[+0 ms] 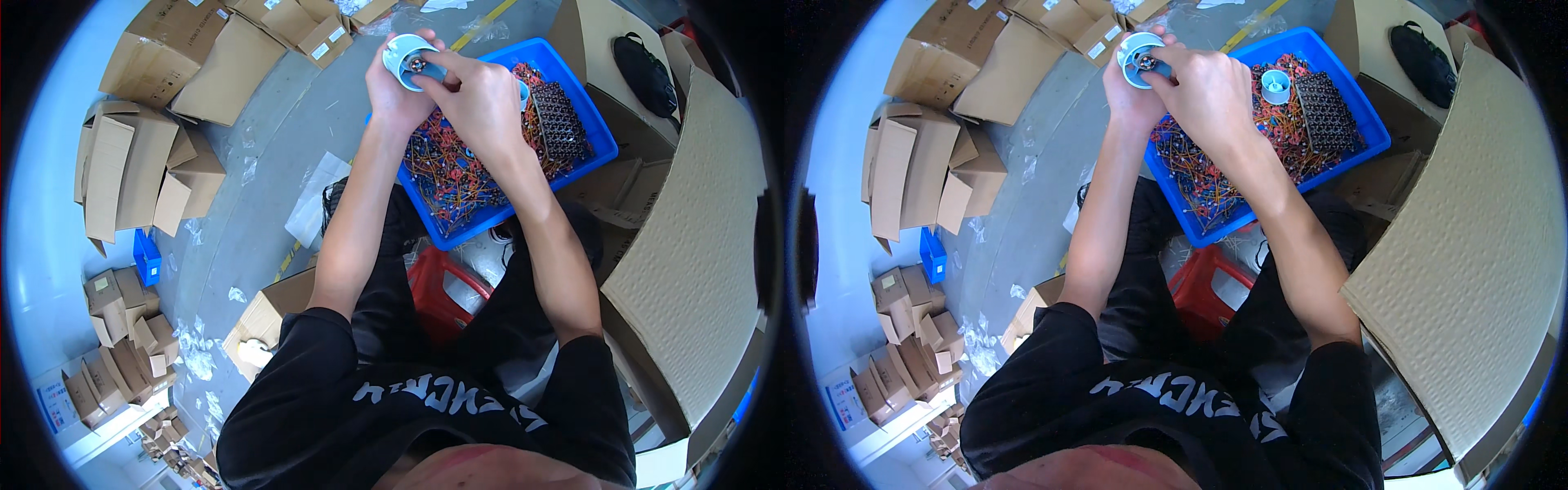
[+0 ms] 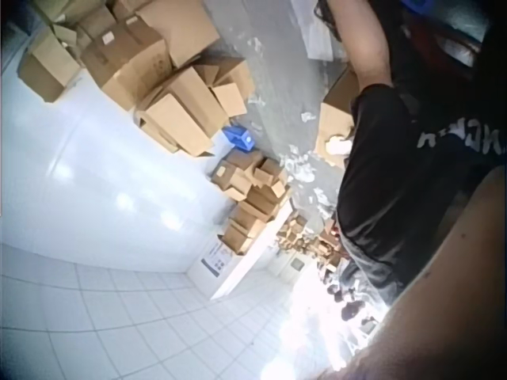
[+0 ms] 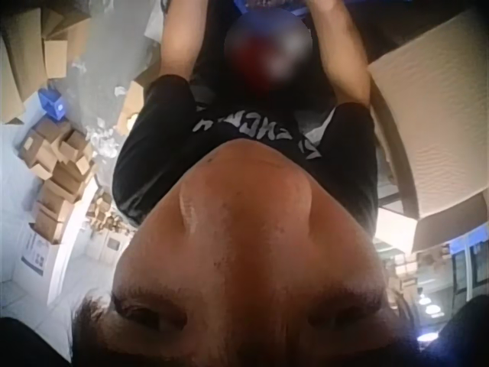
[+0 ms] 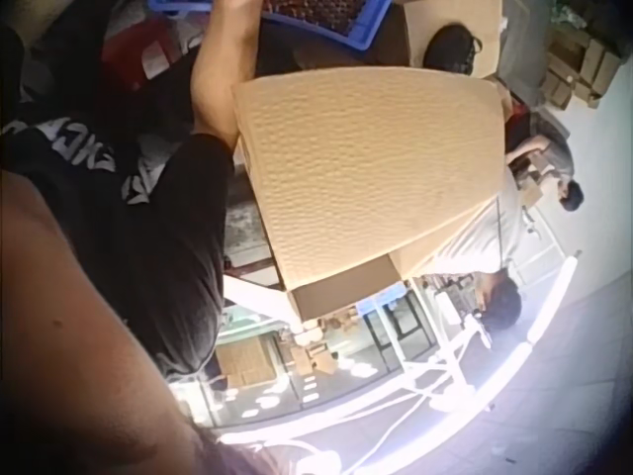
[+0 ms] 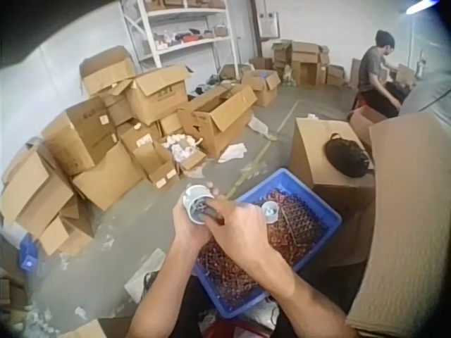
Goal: Assemble small plastic components by joining two parts and then sorting them into a blue bin before transferring them to a larger cardboard box.
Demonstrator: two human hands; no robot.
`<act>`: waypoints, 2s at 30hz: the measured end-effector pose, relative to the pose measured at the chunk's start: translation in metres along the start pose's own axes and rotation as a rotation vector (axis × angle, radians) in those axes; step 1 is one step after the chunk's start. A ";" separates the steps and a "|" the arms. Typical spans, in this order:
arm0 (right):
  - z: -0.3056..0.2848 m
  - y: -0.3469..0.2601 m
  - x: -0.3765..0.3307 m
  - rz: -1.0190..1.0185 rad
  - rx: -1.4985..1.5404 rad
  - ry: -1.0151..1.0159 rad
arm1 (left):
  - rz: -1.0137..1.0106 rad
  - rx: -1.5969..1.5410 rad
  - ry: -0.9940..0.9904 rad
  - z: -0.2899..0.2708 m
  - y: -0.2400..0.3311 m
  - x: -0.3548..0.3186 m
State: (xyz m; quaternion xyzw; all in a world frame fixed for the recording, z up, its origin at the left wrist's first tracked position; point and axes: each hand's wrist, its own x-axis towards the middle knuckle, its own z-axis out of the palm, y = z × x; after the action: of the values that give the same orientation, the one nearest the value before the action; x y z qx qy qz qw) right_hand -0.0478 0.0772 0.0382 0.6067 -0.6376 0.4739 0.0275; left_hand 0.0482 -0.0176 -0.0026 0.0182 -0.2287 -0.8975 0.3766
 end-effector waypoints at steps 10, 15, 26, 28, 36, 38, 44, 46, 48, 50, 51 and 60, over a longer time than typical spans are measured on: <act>-0.002 -0.001 0.003 0.150 0.136 0.028 | 0.236 0.335 -0.027 0.013 -0.009 0.000; -0.001 0.003 0.003 0.303 0.263 0.018 | 0.294 0.480 0.025 0.016 -0.014 0.002; -0.007 0.005 0.005 0.134 0.075 -0.030 | 0.103 0.124 0.188 -0.002 -0.011 0.003; -0.007 0.006 0.004 0.131 0.063 -0.035 | 0.084 0.130 0.157 -0.004 -0.009 0.002; -0.004 0.007 0.003 0.131 0.072 -0.022 | 0.001 0.110 0.062 -0.005 -0.009 -0.001; -0.004 0.007 0.002 0.138 0.103 -0.027 | -0.009 0.096 0.036 -0.008 -0.010 -0.001; -0.005 0.010 0.003 0.182 0.120 -0.101 | -0.004 0.192 0.207 -0.004 -0.012 -0.003; -0.005 0.012 0.004 0.222 0.134 -0.121 | -0.016 0.197 0.221 -0.001 -0.013 -0.003; -0.005 0.012 0.004 0.242 0.139 -0.130 | -0.034 0.172 0.198 0.002 -0.014 -0.005; -0.006 0.008 0.001 0.234 0.156 -0.082 | -0.068 0.121 0.154 0.005 -0.013 -0.007; -0.006 0.007 0.000 0.230 0.165 -0.059 | -0.069 0.122 0.153 0.006 -0.011 -0.007; -0.013 0.004 0.003 0.022 0.427 0.185 | 0.030 0.311 0.093 0.017 0.003 -0.001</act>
State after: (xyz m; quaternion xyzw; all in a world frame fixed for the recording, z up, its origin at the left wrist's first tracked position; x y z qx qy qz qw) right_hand -0.0585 0.0824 0.0447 0.5458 -0.5240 0.6520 -0.0482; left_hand 0.0478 -0.0119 0.0136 0.1143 -0.3476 -0.8438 0.3926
